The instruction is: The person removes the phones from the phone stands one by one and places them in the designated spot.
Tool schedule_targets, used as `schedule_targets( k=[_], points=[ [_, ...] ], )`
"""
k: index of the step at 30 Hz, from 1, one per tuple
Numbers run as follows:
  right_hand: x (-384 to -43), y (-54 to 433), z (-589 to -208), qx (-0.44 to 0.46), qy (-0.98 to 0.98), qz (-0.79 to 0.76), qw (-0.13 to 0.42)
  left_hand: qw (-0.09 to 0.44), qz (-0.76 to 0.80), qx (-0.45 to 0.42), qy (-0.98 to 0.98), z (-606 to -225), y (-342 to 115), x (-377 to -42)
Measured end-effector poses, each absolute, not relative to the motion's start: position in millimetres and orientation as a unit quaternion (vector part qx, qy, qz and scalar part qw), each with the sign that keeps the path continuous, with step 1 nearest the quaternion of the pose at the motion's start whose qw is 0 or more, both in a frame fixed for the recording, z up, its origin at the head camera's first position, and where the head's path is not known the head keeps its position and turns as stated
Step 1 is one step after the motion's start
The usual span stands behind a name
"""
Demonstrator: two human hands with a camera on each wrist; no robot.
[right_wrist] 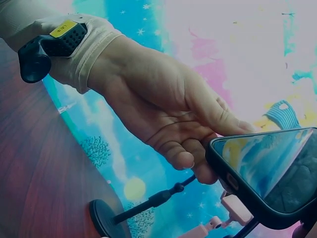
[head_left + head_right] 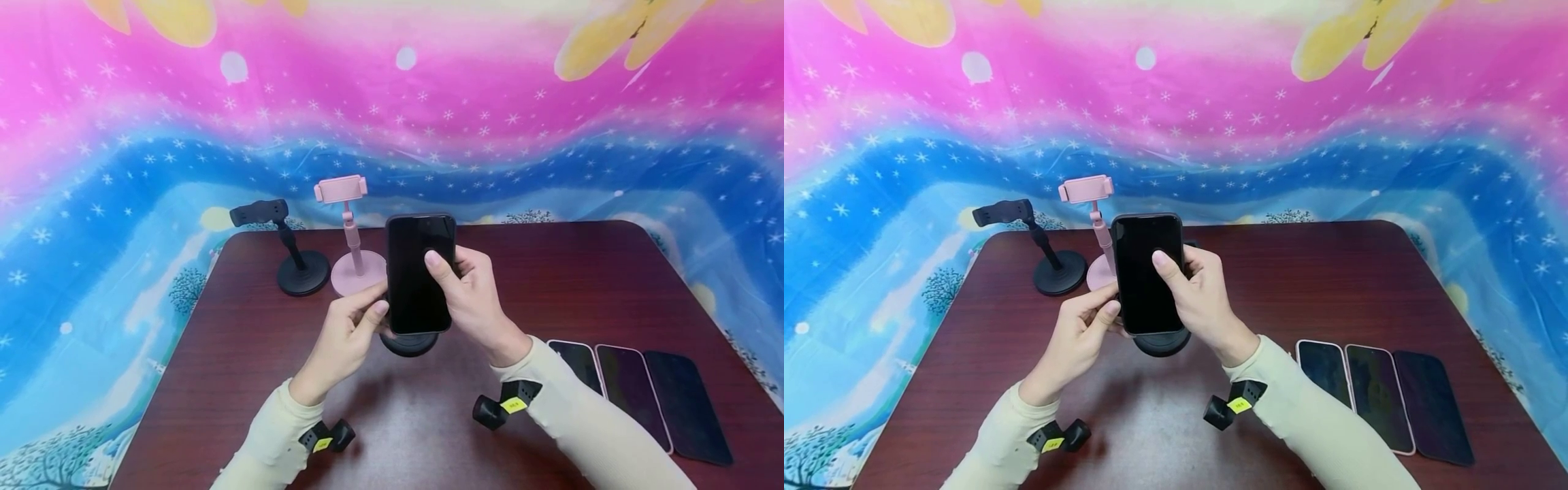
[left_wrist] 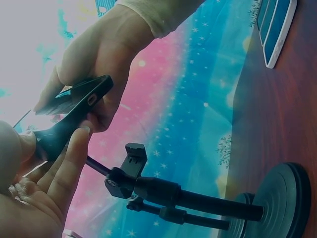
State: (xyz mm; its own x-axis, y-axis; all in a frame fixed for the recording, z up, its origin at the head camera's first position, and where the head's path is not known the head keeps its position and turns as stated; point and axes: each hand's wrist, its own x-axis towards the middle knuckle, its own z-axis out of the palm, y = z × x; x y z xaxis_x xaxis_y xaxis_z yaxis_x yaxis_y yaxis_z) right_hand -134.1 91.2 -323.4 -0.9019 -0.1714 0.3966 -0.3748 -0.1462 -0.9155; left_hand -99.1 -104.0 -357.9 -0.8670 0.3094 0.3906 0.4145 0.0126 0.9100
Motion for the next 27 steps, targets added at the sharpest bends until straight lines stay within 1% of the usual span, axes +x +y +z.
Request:
schedule_targets(
  k=[27],
  points=[
    [-136.5, 87.7, -316.4, 0.189, -0.646, 0.735, 0.078, 0.035, -0.665, -0.25, -0.703, -358.7, -104.4, -99.3]
  ],
)
